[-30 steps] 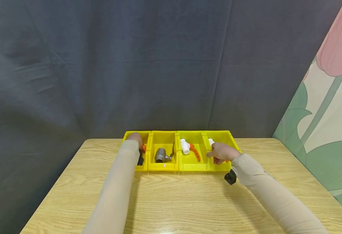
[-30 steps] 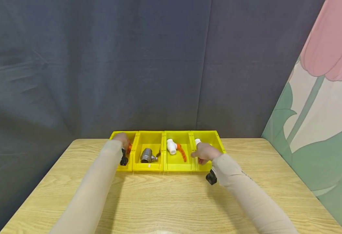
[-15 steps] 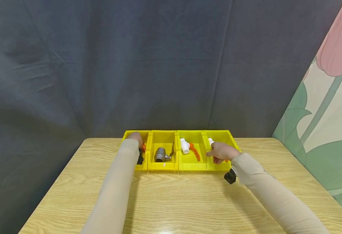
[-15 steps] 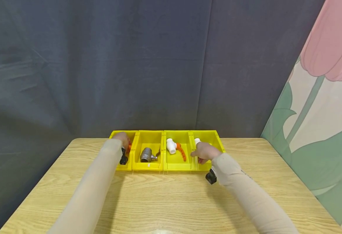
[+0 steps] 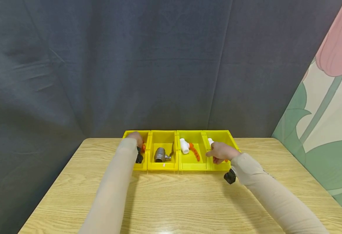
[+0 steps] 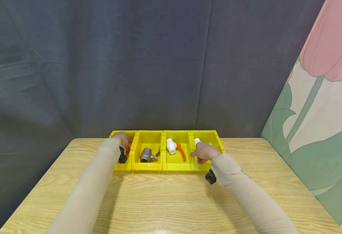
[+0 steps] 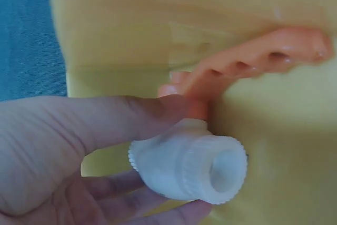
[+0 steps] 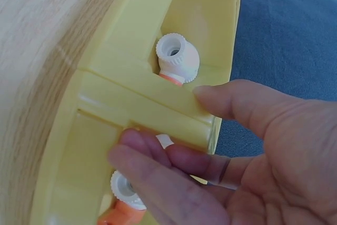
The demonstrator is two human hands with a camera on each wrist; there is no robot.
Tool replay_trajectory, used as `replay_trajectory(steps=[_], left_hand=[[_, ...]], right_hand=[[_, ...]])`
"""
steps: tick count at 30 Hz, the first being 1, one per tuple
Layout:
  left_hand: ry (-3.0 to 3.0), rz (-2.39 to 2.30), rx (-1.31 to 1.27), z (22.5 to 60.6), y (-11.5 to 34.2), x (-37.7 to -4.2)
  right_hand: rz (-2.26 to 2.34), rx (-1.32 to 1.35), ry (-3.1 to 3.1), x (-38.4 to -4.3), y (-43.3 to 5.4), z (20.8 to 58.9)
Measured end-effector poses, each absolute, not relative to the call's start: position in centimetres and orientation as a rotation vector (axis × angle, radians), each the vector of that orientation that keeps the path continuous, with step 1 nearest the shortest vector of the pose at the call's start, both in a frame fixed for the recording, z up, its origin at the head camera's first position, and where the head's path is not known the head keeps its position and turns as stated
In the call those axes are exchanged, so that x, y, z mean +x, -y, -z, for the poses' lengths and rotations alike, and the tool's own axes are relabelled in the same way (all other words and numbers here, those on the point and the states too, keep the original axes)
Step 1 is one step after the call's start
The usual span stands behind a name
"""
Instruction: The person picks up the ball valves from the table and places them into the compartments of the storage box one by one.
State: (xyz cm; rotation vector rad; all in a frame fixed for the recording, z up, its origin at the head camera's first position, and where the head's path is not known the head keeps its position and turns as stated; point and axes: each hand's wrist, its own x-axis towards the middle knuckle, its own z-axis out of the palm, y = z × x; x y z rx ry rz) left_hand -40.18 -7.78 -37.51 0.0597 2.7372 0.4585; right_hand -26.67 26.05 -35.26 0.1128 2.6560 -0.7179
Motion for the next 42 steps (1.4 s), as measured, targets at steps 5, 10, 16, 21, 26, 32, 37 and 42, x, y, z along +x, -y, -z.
replay_trajectory(steps=[5,10,16,21,26,32,37,42], left_hand=[[-2.721,-0.459,0.094,37.1,8.1,-40.6],[-2.699,-0.452,0.106,36.2,8.3,-40.3],[-2.696,-0.399,0.149,34.8,8.4,-39.9],[-2.663,-0.420,0.215,33.5,8.2,-39.2],[-2.648,-0.402,0.308,31.9,8.2,-38.6],[-2.627,-0.465,0.374,29.8,8.8,-37.3],[-2.603,-0.555,0.444,28.6,9.5,-36.2],[-2.669,-0.539,0.490,27.8,9.7,-35.3]], right_hand=[[0.708,0.108,-2.662,-26.7,-26.1,35.4],[0.715,0.101,-2.659,-26.8,-26.1,35.5],[0.721,0.106,-2.656,-26.7,-26.2,35.6],[0.713,0.109,-2.661,-26.7,-26.3,35.6],[0.727,0.093,-2.657,-26.7,-26.3,35.6],[0.742,0.078,-2.650,-27.1,-25.9,35.5],[0.738,0.070,-2.648,-27.3,-25.6,35.4],[0.707,0.087,-2.642,-27.1,-25.6,35.1]])
